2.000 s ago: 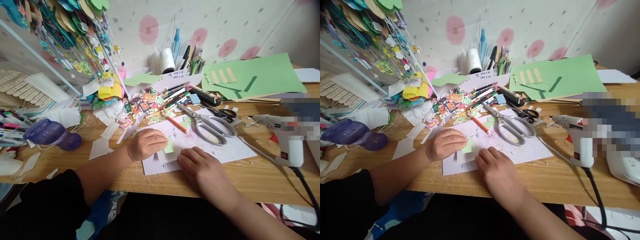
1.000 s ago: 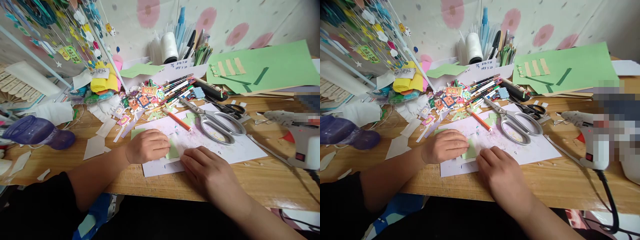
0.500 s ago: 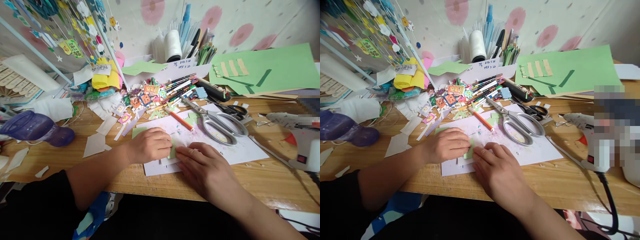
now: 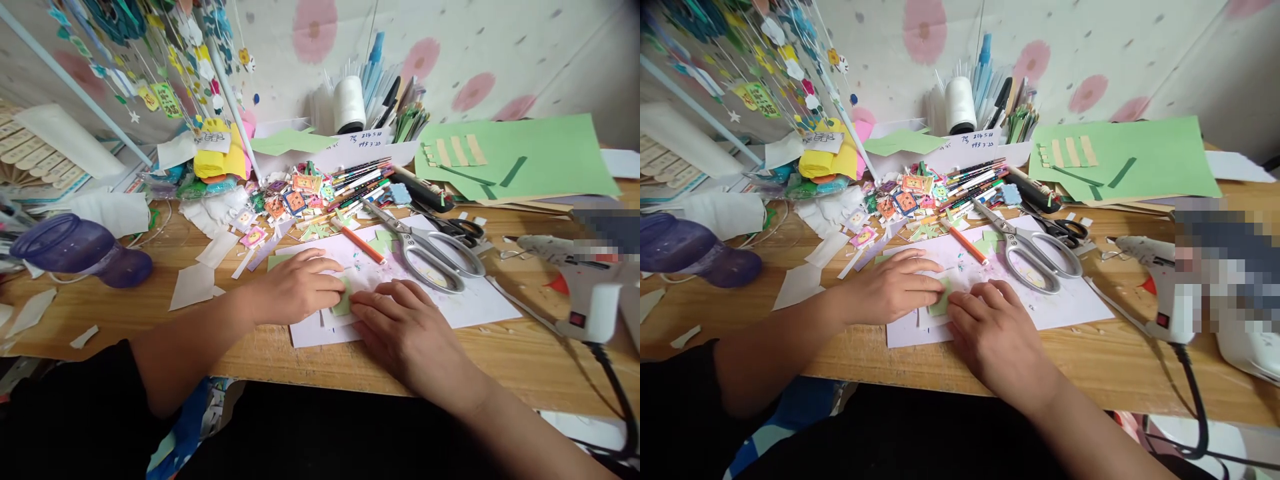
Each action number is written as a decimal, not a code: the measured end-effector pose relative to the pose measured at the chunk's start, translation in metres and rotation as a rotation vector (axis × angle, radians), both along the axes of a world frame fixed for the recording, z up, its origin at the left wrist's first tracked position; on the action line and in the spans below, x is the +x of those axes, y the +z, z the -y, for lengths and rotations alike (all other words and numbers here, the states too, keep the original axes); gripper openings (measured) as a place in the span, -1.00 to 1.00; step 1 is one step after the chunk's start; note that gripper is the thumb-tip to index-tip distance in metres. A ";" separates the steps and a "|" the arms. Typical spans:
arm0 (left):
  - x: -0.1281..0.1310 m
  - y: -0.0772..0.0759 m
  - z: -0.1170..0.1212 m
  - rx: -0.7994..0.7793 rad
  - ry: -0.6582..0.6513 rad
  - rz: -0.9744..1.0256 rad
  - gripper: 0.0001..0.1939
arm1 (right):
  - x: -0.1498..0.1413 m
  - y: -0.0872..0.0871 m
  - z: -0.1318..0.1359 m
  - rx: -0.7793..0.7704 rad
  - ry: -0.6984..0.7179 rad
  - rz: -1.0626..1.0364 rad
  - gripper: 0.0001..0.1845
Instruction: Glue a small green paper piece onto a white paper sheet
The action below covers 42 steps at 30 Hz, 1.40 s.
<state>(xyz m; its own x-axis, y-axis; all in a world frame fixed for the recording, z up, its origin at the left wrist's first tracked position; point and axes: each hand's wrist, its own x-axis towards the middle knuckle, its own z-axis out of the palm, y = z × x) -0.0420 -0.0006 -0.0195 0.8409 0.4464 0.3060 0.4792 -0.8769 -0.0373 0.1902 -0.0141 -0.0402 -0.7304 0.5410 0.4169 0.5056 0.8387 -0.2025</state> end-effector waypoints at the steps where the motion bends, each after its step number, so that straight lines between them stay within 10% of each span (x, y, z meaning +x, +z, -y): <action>1: -0.001 0.001 0.002 -0.032 0.015 -0.004 -0.78 | 0.000 0.000 0.000 0.005 -0.002 0.007 -0.83; 42: -0.005 -0.005 0.004 -0.286 0.167 0.076 -0.62 | -0.006 0.004 0.019 -0.026 -0.064 0.091 -0.69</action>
<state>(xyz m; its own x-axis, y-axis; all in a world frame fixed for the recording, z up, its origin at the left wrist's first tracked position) -0.0473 -0.0043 -0.0247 0.7288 0.6525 0.2074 0.6088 -0.7562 0.2398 0.1842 -0.0331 -0.0366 -0.7282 0.5974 0.3360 0.5750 0.7993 -0.1747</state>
